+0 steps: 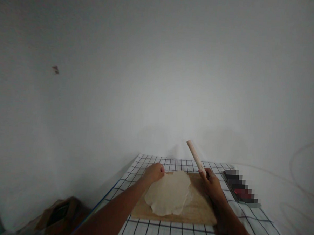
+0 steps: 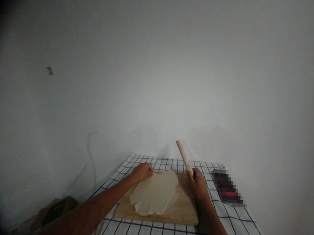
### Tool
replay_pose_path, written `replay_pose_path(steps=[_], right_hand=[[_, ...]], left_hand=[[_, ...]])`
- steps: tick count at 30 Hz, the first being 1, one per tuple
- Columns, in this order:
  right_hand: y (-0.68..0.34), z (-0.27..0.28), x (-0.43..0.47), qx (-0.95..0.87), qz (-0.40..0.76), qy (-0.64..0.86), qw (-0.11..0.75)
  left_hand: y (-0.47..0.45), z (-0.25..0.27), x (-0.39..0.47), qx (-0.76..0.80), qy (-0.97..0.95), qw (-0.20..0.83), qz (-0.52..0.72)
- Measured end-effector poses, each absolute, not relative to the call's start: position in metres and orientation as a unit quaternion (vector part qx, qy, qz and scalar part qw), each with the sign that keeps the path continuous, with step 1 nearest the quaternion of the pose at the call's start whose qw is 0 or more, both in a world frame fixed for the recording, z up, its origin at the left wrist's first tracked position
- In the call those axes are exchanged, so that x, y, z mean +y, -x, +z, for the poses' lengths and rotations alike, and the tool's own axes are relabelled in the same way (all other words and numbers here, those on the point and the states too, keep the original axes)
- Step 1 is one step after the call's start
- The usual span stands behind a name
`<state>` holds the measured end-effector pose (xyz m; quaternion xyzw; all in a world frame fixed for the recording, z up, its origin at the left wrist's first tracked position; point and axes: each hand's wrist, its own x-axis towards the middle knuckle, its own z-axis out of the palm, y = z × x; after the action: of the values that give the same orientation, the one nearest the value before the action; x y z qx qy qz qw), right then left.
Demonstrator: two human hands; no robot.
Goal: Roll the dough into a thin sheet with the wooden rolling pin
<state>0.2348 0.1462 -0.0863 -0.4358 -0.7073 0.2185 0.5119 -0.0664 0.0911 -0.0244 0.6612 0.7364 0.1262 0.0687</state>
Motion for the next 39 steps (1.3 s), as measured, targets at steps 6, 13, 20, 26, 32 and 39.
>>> replay_pose_path(steps=[6,13,20,26,32,39], right_hand=[[-0.236,-0.083,0.144,-0.707,0.213,0.439,0.512],[-0.237,-0.082,0.145,-0.706,0.217,0.44,0.511],[-0.237,-0.075,0.138,-0.705,0.22,0.438,0.513],[-0.236,-0.073,0.135,-0.701,0.223,0.437,0.516],[-0.236,-0.073,0.135,-0.701,0.224,0.434,0.521],[-0.237,-0.077,0.139,-0.693,0.224,0.436,0.528]], left_hand=[[0.066,-0.018,0.085,0.705,-0.672,0.105,0.201],[0.078,-0.014,0.082,0.68,-0.65,0.257,0.221],[0.077,-0.009,0.071,0.669,-0.603,0.382,0.207],[0.055,-0.004,0.063,0.674,-0.638,0.31,0.207],[0.043,0.046,0.078,0.656,-0.707,0.158,0.212],[0.008,0.096,0.063,0.592,-0.785,0.038,0.178]])
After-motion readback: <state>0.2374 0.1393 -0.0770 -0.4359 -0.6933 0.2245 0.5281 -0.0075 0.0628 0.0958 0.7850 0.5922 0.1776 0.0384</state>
